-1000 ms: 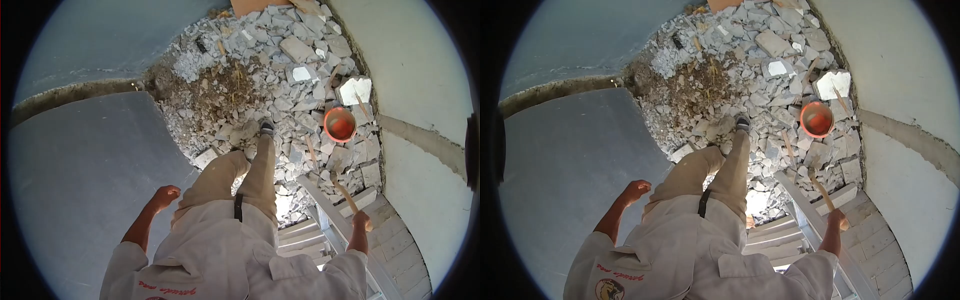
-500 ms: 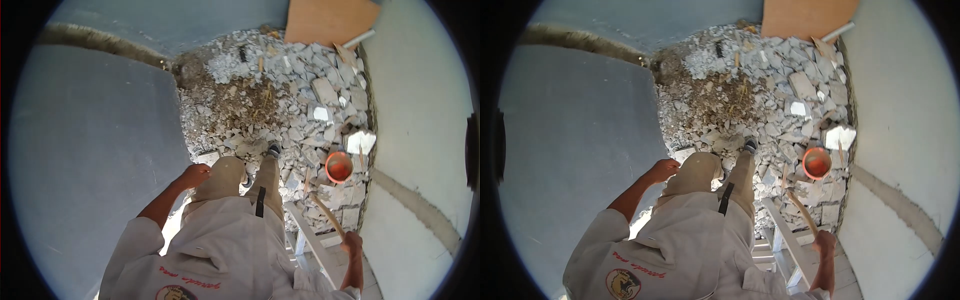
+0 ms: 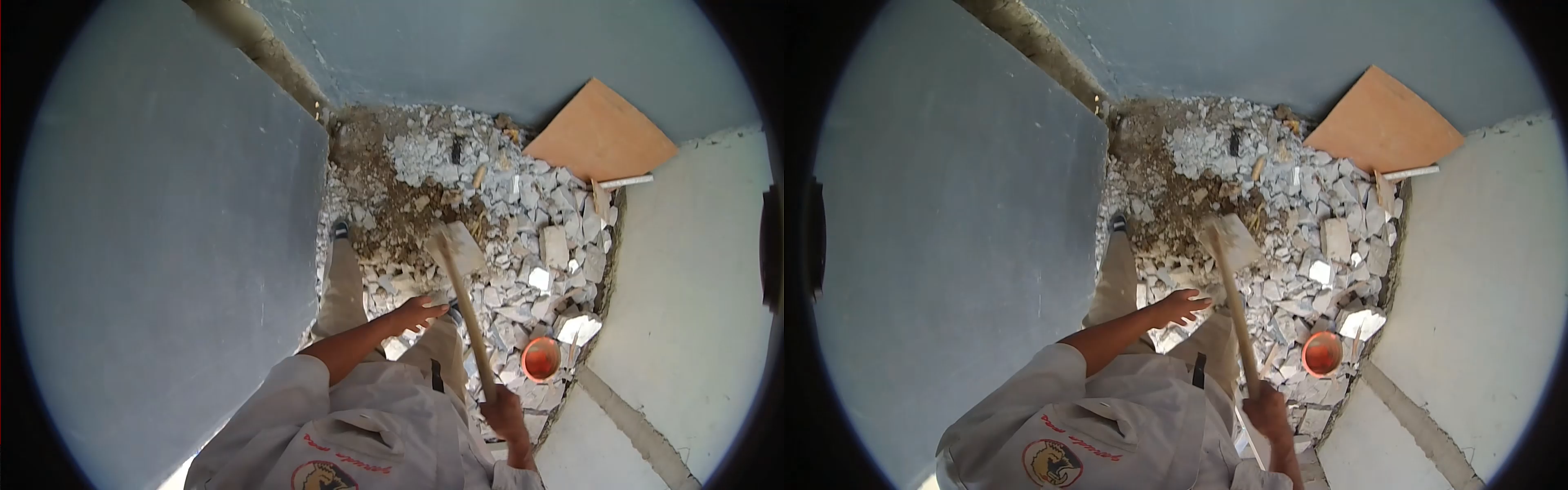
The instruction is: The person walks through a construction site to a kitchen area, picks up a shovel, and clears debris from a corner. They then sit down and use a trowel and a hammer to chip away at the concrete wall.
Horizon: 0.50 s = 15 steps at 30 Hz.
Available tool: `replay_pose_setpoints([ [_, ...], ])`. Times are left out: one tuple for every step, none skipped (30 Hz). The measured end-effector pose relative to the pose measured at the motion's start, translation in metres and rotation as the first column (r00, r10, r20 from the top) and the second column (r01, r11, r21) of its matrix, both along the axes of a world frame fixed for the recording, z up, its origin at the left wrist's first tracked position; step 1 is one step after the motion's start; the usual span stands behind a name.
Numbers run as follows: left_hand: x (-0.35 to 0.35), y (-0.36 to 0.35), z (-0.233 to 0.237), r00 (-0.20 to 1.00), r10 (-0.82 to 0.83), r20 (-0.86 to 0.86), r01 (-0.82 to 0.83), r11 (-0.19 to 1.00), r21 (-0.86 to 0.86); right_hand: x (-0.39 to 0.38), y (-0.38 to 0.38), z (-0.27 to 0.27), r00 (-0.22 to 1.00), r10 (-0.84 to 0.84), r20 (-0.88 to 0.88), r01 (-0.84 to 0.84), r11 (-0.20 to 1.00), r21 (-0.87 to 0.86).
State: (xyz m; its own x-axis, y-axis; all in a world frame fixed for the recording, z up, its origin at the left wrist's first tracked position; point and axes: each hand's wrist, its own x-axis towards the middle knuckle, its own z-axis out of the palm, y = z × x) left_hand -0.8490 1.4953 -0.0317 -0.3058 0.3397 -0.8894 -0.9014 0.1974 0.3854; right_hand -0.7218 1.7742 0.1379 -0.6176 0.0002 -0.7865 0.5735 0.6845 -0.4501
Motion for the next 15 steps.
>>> replay_pose_setpoints([
  [-0.018,-0.008,-0.010,0.994,0.087,0.068,-0.092,0.993,0.078,-0.012,-0.029,-0.011,0.996,0.033,-0.081,-0.035,0.999,-0.013],
  [-0.037,-0.017,-0.019,0.983,0.135,0.127,-0.155,0.974,0.164,-0.032,-0.061,-0.013,0.989,-0.072,-0.132,0.050,0.985,-0.166],
  [-0.062,-0.028,-0.030,0.968,0.173,0.181,-0.215,0.946,0.244,-0.047,-0.088,-0.026,0.986,-0.111,-0.126,0.074,0.961,-0.267],
  [-0.079,-0.035,-0.048,0.947,0.291,0.135,-0.311,0.935,0.170,-0.062,-0.114,-0.051,0.990,-0.124,-0.070,0.101,0.957,-0.271],
  [-0.101,-0.052,-0.071,0.923,0.367,0.116,-0.383,0.904,0.188,-0.074,-0.136,-0.078,0.993,-0.121,0.002,0.117,0.956,-0.270],
  [-0.124,-0.072,-0.097,0.888,0.448,0.104,-0.460,0.864,0.202,-0.096,-0.159,-0.104,0.991,-0.119,-0.055,0.101,0.961,-0.258],
  [-0.148,-0.092,-0.120,0.847,0.524,0.088,-0.530,0.821,0.213,-0.122,-0.183,-0.135,0.986,-0.120,-0.113,0.089,0.964,-0.251],
  [-0.180,-0.113,-0.134,0.833,0.550,0.065,-0.553,0.820,0.151,-0.148,-0.206,-0.170,0.984,-0.138,-0.117,0.100,0.954,-0.283],
  [-0.212,-0.135,-0.149,0.818,0.574,0.037,-0.575,0.814,0.088,-0.175,-0.226,-0.204,0.980,-0.155,-0.121,0.110,0.942,-0.317],
  [-0.238,-0.154,-0.170,0.803,0.592,-0.063,-0.588,0.805,0.073,-0.204,-0.245,-0.233,0.979,-0.192,-0.071,0.154,0.921,-0.359],
  [-0.264,-0.168,-0.188,0.778,0.605,-0.167,-0.605,0.794,0.059,-0.236,-0.262,-0.266,0.975,-0.222,-0.021,0.195,0.896,-0.399],
  [-0.286,-0.174,-0.207,0.743,0.631,-0.222,-0.642,0.766,0.026,-0.267,-0.278,-0.307,0.975,-0.198,-0.101,0.145,0.911,-0.385],
  [-0.298,-0.175,-0.222,0.717,0.645,-0.265,-0.671,0.741,-0.014,-0.286,-0.290,-0.353,0.969,-0.182,-0.165,0.112,0.925,-0.363],
  [-0.312,-0.174,-0.244,0.697,0.645,-0.314,-0.690,0.722,-0.049,-0.303,-0.300,-0.412,0.959,-0.178,-0.219,0.086,0.923,-0.374],
  [-0.325,-0.169,-0.271,0.712,0.631,-0.307,-0.682,0.726,-0.089,-0.324,-0.308,-0.462,0.944,-0.175,-0.280,0.058,0.922,-0.382],
])
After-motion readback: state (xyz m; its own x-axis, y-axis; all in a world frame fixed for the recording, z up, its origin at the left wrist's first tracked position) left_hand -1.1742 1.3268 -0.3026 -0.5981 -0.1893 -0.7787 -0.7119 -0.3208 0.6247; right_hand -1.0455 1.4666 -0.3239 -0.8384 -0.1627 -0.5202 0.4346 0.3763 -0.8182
